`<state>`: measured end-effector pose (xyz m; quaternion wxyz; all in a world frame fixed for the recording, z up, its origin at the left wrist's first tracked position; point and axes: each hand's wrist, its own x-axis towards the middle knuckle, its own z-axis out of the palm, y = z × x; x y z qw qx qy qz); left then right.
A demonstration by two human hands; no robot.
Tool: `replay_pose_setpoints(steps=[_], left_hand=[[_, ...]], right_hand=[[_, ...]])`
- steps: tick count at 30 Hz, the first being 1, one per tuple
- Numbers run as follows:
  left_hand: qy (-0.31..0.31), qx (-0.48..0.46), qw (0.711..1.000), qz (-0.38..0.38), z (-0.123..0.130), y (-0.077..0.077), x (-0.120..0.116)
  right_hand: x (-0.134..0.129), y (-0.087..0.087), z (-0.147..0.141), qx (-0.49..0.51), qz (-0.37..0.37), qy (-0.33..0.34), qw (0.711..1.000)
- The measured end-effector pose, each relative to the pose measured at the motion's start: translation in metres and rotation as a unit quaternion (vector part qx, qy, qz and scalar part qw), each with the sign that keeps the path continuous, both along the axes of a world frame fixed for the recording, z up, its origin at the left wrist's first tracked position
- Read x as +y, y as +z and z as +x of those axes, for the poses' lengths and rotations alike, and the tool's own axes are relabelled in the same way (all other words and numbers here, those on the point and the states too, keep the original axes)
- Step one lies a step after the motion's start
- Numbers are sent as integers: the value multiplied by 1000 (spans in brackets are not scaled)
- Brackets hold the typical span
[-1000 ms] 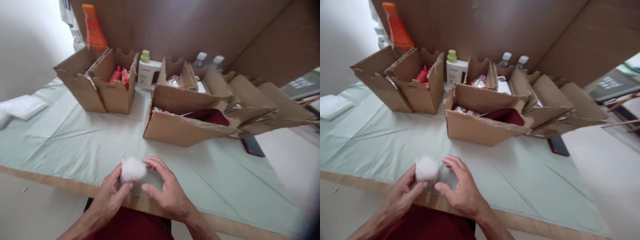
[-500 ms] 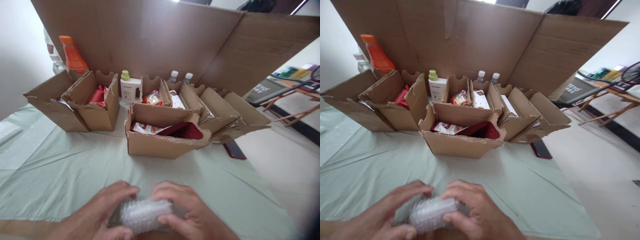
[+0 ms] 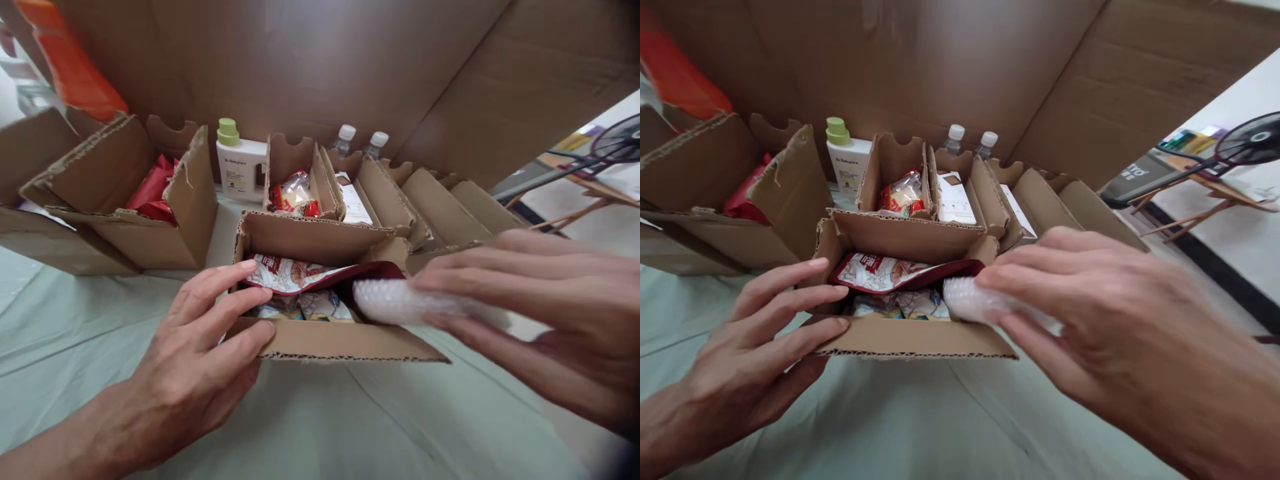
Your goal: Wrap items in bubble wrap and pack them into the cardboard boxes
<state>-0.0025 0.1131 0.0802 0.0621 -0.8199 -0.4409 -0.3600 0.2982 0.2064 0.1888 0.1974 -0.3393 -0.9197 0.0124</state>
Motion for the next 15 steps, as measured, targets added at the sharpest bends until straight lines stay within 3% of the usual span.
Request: replay_pose_setpoints(steps=[2, 3, 5, 9, 15], left_hand=[[-1, -2, 1000, 0, -1, 0, 1], [-3, -4, 1000, -2, -1, 0, 1], [-5, -8, 1000, -5, -1, 2, 3], [-4, -9, 1000, 2, 1, 3, 4], [-5, -13, 1000, 9, 2, 3, 2]], right_hand=[[12, 0, -14, -89, 2, 95, 992], [17, -2, -20, -108, 10, 111, 988], [23, -9, -32, -121, -5, 93, 988], [24, -33, -50, -76, -112, 30, 990], [26, -58, -44, -92, -188, -19, 978]])
